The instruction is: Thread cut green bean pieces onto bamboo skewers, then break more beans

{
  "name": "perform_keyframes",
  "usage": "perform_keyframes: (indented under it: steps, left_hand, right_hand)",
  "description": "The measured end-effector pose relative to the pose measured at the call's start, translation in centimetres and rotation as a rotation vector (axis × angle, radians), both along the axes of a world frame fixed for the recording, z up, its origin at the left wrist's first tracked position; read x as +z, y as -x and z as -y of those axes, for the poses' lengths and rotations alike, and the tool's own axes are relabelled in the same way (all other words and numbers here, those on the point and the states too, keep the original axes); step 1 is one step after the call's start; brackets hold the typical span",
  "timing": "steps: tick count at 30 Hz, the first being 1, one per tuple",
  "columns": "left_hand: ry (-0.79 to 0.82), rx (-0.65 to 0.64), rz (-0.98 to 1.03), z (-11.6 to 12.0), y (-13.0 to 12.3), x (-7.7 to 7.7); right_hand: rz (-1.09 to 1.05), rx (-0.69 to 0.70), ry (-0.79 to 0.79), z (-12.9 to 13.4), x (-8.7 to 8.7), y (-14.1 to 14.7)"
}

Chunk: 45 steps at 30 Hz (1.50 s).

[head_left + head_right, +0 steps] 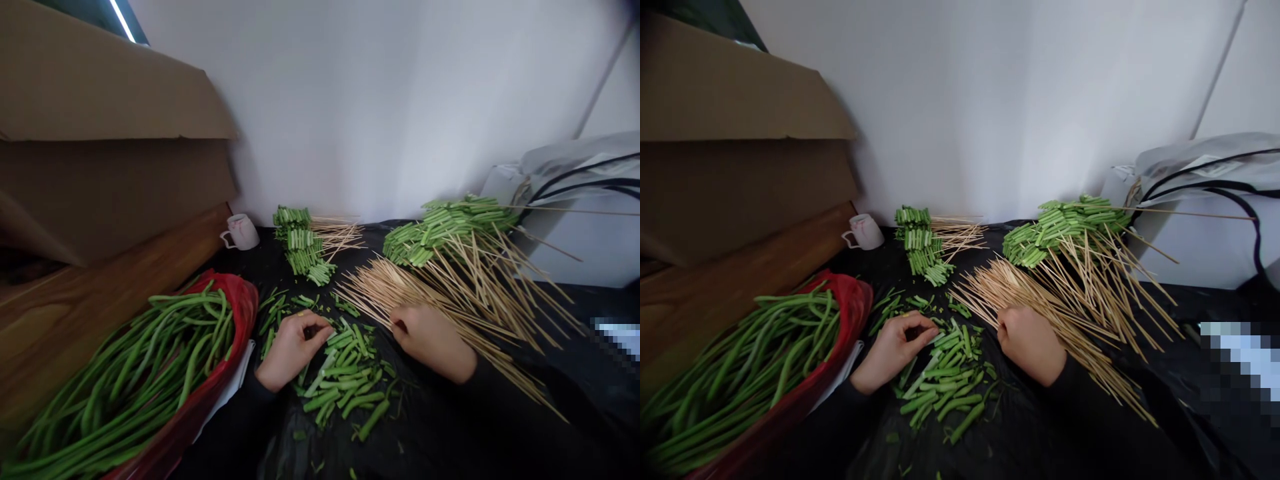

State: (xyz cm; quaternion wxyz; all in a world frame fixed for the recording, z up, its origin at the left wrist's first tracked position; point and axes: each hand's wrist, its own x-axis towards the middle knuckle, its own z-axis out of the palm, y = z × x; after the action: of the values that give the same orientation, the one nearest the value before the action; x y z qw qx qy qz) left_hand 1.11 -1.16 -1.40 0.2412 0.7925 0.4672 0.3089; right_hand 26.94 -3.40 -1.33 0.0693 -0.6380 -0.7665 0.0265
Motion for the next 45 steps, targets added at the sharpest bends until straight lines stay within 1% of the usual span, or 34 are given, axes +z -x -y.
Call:
perform_keyframes:
  steps: [2, 6, 8, 10, 12, 15, 16, 17, 18, 20, 24, 27, 29, 32, 36, 42, 45]
  left_hand:
    - [0.010, 0.009, -0.008, 0.0, 0.0, 0.1]
    - [0.022, 0.000, -0.001, 0.0, 0.0, 0.2]
    - [0.023, -0.016, 0.000, 0.0, 0.1, 0.1]
    - [0.025, -0.045, 0.004, -0.1, 0.2, -0.1]
    - [0.028, -0.078, 0.018, -0.1, 0.2, -0.3]
    - [0.031, -0.104, 0.026, -0.1, 0.1, -0.6]
    - [0.029, -0.103, 0.016, -0.1, 0.0, -0.6]
    - [0.023, -0.100, 0.001, -0.1, -0.1, -0.7]
    - [0.011, -0.097, -0.018, 0.0, -0.1, -0.8]
    - [-0.036, -0.096, -0.059, 0.1, -0.3, -1.0]
    - [-0.130, -0.125, -0.126, 0.3, -0.6, -1.0]
    - [-0.113, -0.121, -0.112, 0.4, -0.9, -0.9]
    - [-0.091, -0.112, -0.096, 0.5, -1.0, -0.8]
    - [-0.068, -0.103, -0.079, 0.6, -1.1, -0.8]
    - [-0.057, -0.084, -0.018, 0.7, -1.1, -0.9]
    - [-0.072, 0.031, 0.178, 0.2, -0.5, -0.5]
    - [-0.027, 0.109, 0.301, -0.3, -0.1, -0.5]
  right_hand:
    - [-0.045, 0.001, -0.018, 0.1, 0.2, -0.2]
    - [-0.158, 0.005, -0.107, 0.0, 0.5, -0.5]
    - [-0.259, 0.012, -0.155, 0.1, 0.7, -0.6]
    - [-0.415, 0.026, -0.176, 0.2, 1.2, -0.6]
    - [-0.668, 0.040, -0.111, 0.6, 1.9, -0.5]
    - [-1.058, 0.057, 0.118, 1.2, 3.1, -0.1]
    - [-1.121, 0.066, 0.178, 1.4, 3.4, 0.1]
    - [-1.136, 0.078, 0.205, 1.5, 3.6, 0.3]
    - [-1.111, 0.093, 0.202, 1.6, 3.7, 0.5]
    - [-0.974, 0.132, 0.112, 1.8, 3.4, 0.9]
    - [-0.556, 0.202, -0.137, 2.2, 1.7, 1.8]
    - [-0.320, 0.198, -0.208, 2.7, 0.6, 2.4]
    - [-0.235, 0.199, -0.231, 3.1, 0.2, 2.7]
    - [-0.192, 0.217, -0.269, 3.4, -0.2, 2.9]
    - [-0.225, 0.241, -0.317, 3.4, -0.7, 3.0]
    - [-0.252, 0.238, -0.386, 3.4, -1.3, 2.8]
    - [-0.234, 0.259, -0.428, 3.4, -1.5, 2.7]
